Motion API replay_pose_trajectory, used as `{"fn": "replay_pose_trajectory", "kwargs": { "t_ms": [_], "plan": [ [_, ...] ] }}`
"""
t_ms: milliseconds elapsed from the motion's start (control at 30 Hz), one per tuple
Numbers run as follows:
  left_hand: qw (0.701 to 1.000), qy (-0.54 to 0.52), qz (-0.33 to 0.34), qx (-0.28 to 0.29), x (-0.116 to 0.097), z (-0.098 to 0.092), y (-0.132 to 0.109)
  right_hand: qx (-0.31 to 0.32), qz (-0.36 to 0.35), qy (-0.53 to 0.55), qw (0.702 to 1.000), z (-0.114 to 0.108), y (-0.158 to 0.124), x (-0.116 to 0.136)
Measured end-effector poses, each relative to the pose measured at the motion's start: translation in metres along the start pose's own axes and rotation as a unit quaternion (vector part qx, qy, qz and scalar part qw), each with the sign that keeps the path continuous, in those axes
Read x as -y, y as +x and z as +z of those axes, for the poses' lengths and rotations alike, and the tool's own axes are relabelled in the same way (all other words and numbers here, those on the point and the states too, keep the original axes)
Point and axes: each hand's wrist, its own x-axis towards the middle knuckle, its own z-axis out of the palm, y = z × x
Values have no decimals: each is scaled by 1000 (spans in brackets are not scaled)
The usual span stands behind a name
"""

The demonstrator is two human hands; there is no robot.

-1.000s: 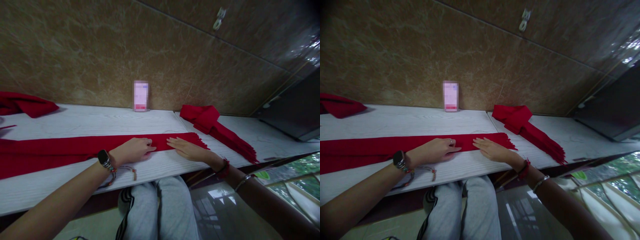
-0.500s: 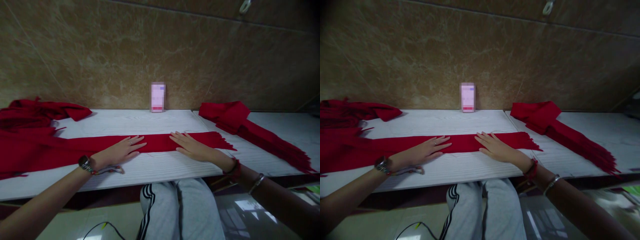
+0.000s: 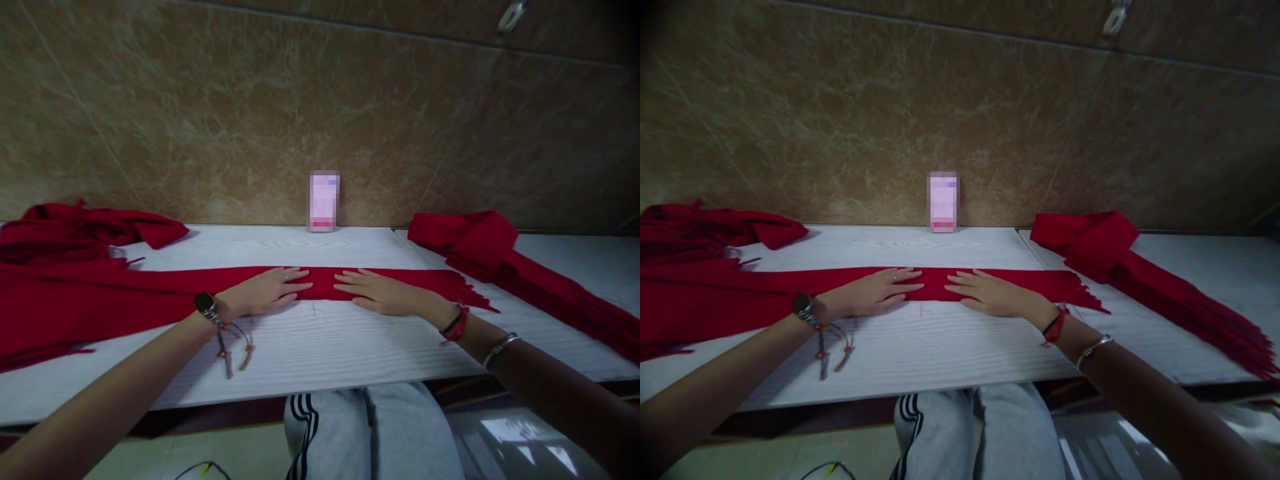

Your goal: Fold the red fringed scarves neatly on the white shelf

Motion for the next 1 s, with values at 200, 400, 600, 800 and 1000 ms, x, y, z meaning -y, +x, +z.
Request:
{"fn": "replay_pose_trajectory", "kwargs": {
  "t_ms": [200,400,600,800,1000],
  "plan": [
    [1000,-21,-7,6,3,7,-8,-7,-66,-7,998,1,18,12],
    [998,-20,6,-59,2,8,-9,-46,-74,27,996,14,20,7],
    [998,-33,-18,-43,-1,8,-12,-38,-95,-8,995,14,18,2],
    [998,-12,-58,27,-2,5,-13,-42,-105,-31,993,16,17,2],
    [998,1,-43,45,2,5,-15,-28,-104,-9,994,12,16,6]
  ]
}}
